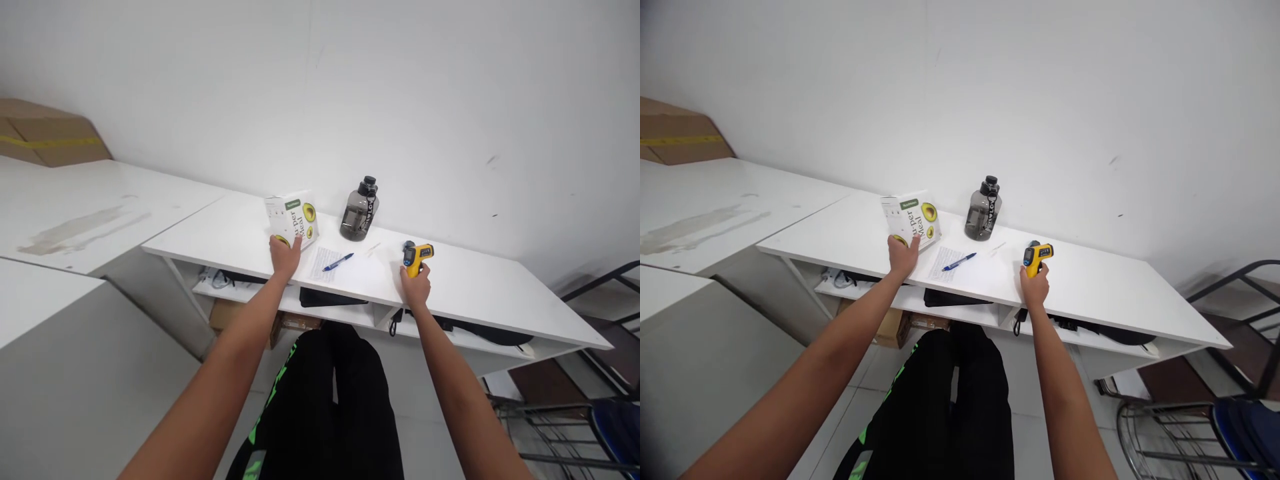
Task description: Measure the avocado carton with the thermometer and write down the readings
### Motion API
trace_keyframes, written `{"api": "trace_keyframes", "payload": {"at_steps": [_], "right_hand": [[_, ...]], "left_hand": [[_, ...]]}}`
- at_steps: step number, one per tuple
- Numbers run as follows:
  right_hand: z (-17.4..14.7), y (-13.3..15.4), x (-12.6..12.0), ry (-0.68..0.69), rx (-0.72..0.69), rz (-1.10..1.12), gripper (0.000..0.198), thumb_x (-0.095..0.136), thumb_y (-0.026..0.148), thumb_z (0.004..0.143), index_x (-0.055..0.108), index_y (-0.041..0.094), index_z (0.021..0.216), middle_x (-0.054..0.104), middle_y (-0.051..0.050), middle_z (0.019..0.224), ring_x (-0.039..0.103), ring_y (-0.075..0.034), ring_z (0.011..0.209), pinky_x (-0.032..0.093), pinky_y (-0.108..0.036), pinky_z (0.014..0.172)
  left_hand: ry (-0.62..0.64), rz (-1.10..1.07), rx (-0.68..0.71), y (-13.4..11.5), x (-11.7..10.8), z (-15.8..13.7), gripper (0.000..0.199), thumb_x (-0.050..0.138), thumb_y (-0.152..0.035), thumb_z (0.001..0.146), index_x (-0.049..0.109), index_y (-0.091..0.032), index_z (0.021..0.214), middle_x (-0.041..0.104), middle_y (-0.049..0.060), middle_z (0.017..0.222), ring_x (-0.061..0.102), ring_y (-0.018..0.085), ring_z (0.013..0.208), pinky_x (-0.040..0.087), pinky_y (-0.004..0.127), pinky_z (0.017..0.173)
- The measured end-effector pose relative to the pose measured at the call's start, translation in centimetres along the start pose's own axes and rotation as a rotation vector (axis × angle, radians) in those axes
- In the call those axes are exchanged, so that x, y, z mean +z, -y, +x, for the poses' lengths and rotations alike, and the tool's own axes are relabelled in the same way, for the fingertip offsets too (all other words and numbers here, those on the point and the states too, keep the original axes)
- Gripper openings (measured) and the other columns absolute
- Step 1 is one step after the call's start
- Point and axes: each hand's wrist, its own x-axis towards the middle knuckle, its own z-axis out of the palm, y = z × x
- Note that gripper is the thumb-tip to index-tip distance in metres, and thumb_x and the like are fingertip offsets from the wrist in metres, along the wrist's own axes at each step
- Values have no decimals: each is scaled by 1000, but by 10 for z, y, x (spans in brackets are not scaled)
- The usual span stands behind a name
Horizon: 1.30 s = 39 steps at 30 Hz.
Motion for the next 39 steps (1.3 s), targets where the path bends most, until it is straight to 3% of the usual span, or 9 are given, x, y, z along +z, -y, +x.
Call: {"api": "trace_keyframes", "payload": {"at_steps": [3,7,12,19,32,39], "right_hand": [[0,-3,2,-16,-7,18,69,59,47,88,39,17,147,70,-17,127,68,-36,115,50,-40,93],[-2,-4,3,-44,-5,22,67,54,42,87,37,16,146,70,-17,124,68,-34,110,50,-39,90],[-7,-3,0,-4,-4,3,68,54,41,84,37,17,146,70,-15,123,68,-35,109,50,-40,90],[-16,-8,0,-68,6,53,67,55,40,85,37,17,146,71,-16,121,69,-35,110,50,-40,91],[-31,-13,0,-122,31,100,67,49,43,91,31,15,149,71,-20,127,70,-34,116,51,-38,95],[-34,-22,6,-183,26,211,69,51,42,90,28,14,149,67,-21,133,69,-33,119,51,-38,98]], "left_hand": [[-15,-65,-108,-3,-1,0,58,60,-52,93,39,-17,135,57,21,138,56,33,133,45,49,111],[-19,-75,-107,-6,-3,-2,62,58,-53,95,36,-15,139,53,23,145,51,33,140,42,47,116],[-5,-55,-105,-6,-5,-3,57,57,-53,95,38,-16,135,56,21,140,54,32,137,44,44,114],[-23,-124,-83,-3,-7,-2,50,57,-48,96,39,-16,130,54,22,144,53,28,138,41,41,116],[-10,-189,-133,-6,-12,-2,40,65,-47,91,41,-22,112,57,17,131,58,28,127,44,42,109],[6,-155,-97,-5,-12,-4,43,63,-48,94,40,-21,119,57,18,135,56,27,131,43,40,109]]}}
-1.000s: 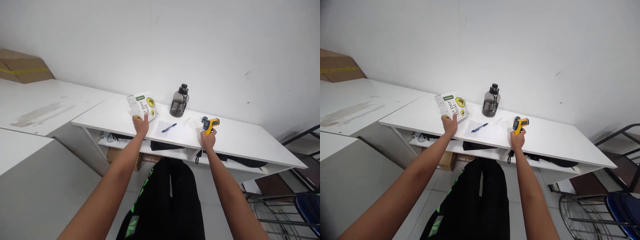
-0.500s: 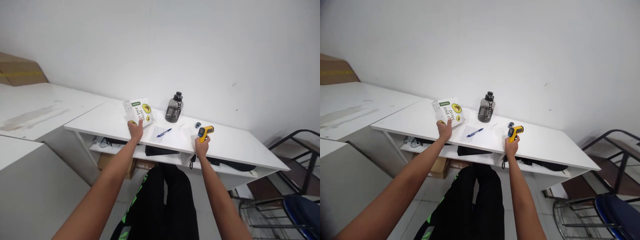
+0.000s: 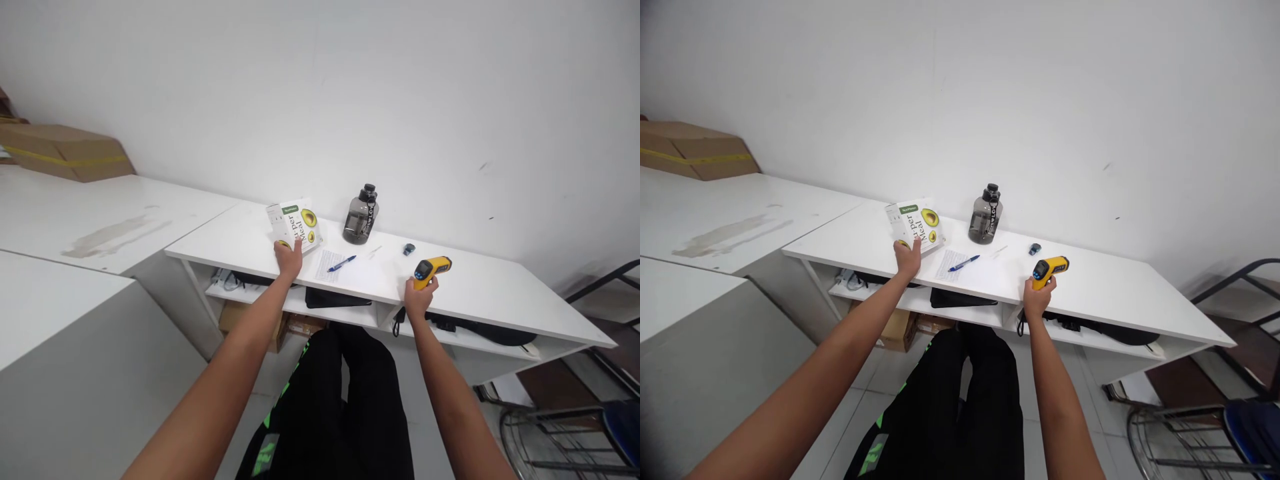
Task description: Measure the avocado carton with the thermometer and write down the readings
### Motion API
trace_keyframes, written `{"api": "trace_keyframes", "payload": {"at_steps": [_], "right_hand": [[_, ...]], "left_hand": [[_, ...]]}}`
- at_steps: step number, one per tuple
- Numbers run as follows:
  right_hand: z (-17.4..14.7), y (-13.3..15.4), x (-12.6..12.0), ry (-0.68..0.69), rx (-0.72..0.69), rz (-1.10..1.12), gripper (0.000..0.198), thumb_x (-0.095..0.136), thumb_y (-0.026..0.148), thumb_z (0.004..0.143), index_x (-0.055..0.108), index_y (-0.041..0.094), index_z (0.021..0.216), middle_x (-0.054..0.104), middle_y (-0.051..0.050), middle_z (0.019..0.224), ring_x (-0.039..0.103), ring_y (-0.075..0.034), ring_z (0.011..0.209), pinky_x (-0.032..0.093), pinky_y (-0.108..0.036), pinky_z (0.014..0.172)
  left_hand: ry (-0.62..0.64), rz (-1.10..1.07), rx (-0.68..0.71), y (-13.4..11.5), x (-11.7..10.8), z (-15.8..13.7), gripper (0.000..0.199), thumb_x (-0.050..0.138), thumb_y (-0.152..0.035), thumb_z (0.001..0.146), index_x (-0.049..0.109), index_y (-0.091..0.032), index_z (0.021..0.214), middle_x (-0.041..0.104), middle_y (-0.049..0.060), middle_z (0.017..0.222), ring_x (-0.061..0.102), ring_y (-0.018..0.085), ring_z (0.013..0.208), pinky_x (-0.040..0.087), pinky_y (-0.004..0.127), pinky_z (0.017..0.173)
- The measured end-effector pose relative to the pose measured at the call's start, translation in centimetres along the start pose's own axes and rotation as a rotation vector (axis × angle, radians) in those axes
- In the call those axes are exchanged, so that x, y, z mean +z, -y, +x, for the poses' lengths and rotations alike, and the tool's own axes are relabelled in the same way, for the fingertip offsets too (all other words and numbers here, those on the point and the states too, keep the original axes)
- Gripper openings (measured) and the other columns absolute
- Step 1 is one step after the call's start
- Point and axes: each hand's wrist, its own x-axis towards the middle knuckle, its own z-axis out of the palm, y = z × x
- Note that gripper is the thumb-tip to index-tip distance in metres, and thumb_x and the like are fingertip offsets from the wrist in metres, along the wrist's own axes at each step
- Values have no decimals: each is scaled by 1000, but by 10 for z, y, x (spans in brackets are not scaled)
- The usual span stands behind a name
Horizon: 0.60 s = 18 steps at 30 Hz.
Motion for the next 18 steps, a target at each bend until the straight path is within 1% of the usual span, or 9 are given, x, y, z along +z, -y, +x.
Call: {"api": "trace_keyframes", "payload": {"at_steps": [3,5,9,14,18], "right_hand": [[-2,-5,0,-20,8,70,72,50,42,91,22,12,150,65,-23,134,70,-30,117,52,-35,96],[-3,-7,0,-19,16,85,72,50,42,91,20,11,150,65,-23,134,71,-29,115,53,-34,95],[-2,-9,2,-37,14,111,73,52,43,90,23,12,150,65,-23,133,70,-30,115,53,-36,97],[0,-15,6,-85,7,255,77,61,42,83,30,13,148,68,-21,122,71,-32,108,54,-42,95],[2,-19,8,-113,-7,294,77,63,42,80,34,15,145,70,-19,118,71,-33,106,55,-44,94]], "left_hand": [[1,10,8,1,2,1,45,62,-47,95,40,-19,123,56,20,138,55,27,134,41,39,112],[1,18,9,2,3,2,44,61,-47,96,40,-20,124,55,19,139,54,26,135,40,39,113],[5,-10,8,4,3,3,44,62,-47,95,41,-21,122,56,18,139,55,26,134,41,39,113],[-4,-136,25,6,3,2,44,68,-44,92,42,-20,118,57,18,135,57,27,131,42,41,113],[-6,-144,20,5,3,1,43,69,-43,91,41,-21,116,57,18,136,55,28,133,39,44,116]]}}
